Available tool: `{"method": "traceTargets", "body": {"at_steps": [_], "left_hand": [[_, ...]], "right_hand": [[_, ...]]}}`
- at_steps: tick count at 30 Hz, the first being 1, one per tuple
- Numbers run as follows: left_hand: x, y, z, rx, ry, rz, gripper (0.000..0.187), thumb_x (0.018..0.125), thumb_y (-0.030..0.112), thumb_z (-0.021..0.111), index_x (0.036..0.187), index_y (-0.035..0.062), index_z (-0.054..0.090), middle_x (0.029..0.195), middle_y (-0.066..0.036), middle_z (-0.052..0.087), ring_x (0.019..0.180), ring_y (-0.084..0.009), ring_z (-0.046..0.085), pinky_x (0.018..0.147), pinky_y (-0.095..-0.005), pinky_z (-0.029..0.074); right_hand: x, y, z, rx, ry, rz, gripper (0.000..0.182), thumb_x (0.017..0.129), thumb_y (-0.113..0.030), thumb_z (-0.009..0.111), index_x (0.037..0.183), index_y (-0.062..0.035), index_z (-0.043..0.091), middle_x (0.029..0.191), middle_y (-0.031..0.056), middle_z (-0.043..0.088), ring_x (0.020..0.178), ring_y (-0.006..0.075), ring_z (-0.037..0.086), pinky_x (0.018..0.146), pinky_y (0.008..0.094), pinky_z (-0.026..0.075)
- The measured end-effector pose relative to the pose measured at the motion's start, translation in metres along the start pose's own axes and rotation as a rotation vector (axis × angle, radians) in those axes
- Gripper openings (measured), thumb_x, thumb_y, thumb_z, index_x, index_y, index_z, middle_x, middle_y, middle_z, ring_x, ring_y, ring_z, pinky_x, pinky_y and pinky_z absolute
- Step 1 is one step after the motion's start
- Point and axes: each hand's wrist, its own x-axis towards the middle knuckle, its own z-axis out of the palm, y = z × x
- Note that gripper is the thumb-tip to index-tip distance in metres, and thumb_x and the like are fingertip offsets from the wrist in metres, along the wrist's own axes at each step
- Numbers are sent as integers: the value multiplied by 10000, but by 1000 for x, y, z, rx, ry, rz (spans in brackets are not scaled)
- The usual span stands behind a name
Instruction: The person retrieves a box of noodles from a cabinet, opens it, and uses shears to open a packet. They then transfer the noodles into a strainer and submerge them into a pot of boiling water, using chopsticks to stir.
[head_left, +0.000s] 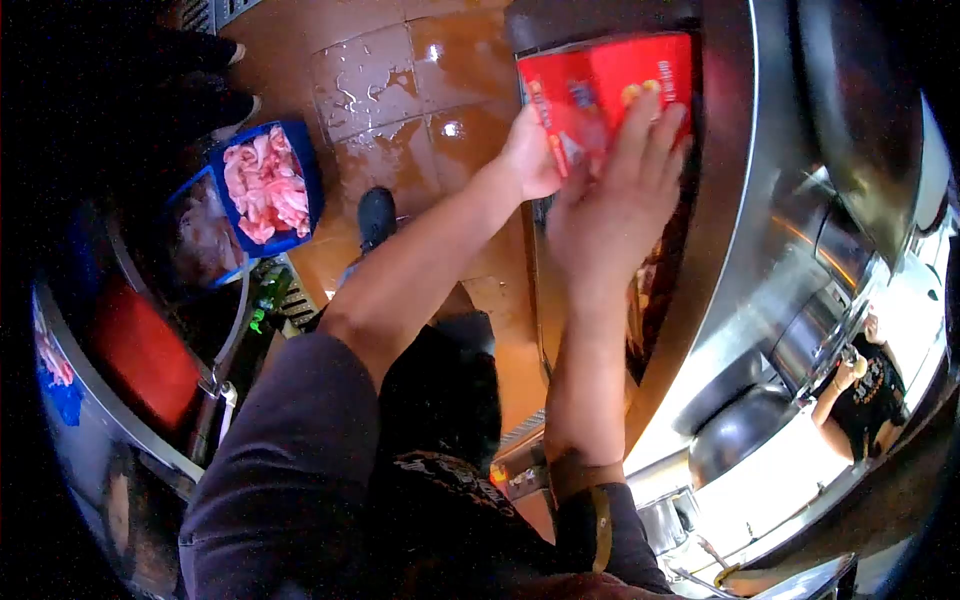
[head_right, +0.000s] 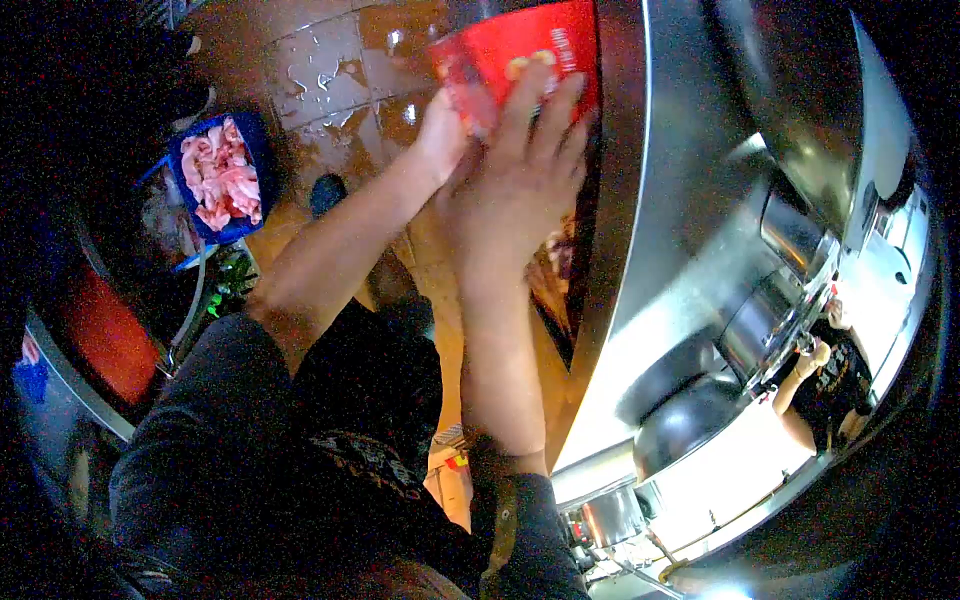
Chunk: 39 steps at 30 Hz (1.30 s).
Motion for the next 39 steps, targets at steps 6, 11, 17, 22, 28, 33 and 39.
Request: {"method": "traceTargets", "body": {"at_steps": [6,11,17,22,28,33,39], "left_hand": [[-81,-14,-8,-209,61,2,642,963,522,305,1393,57,405,1385,-145,481,1276,-314,464,1075,-472,362],[-144,0,-11,-292,65,27,670,959,547,326,1405,50,383,1398,-147,466,1293,-314,446,1084,-475,357],[-276,26,-15,-166,214,166,683,955,559,331,1411,52,374,1401,-147,461,1296,-310,442,1084,-474,359],[-390,23,23,5,311,329,694,951,569,335,1416,54,366,1404,-148,457,1299,-307,439,1084,-473,361],[-454,-63,104,145,336,547,708,947,582,340,1421,56,357,1408,-149,452,1302,-303,435,1084,-472,363],[-471,-111,197,151,408,660,720,943,592,344,1426,58,350,1410,-149,448,1305,-300,432,1084,-472,364],[-503,-233,292,60,685,864,628,969,455,457,1408,14,367,1372,-154,489,1225,-248,513,1010,-390,438]], "right_hand": [[-69,-12,-27,-3,-146,-109,704,869,-290,559,1470,-53,278,1498,269,240,1334,545,236,1059,595,250],[-136,-25,-52,121,-277,-245,639,864,-322,590,1413,-64,391,1502,251,247,1349,528,231,1055,603,251],[-210,-64,-71,400,-469,-515,614,800,-341,694,1352,-163,492,1489,184,325,1378,462,241,1080,581,242],[-231,-79,-133,742,-647,-659,681,769,-420,723,1356,-161,495,1493,144,346,1407,390,233,1125,524,188],[-264,-1,-179,1237,-610,-677,596,842,-350,679,1322,-71,464,1485,197,342,1400,373,270,1133,500,180],[-223,22,-255,1452,-829,-682,507,855,-297,661,1246,-9,514,1456,205,381,1380,352,310,1130,458,207],[-219,11,-346,1329,-1351,-607,803,851,-147,603,1498,-9,149,1484,161,332,1345,227,340,1106,339,273]]}}
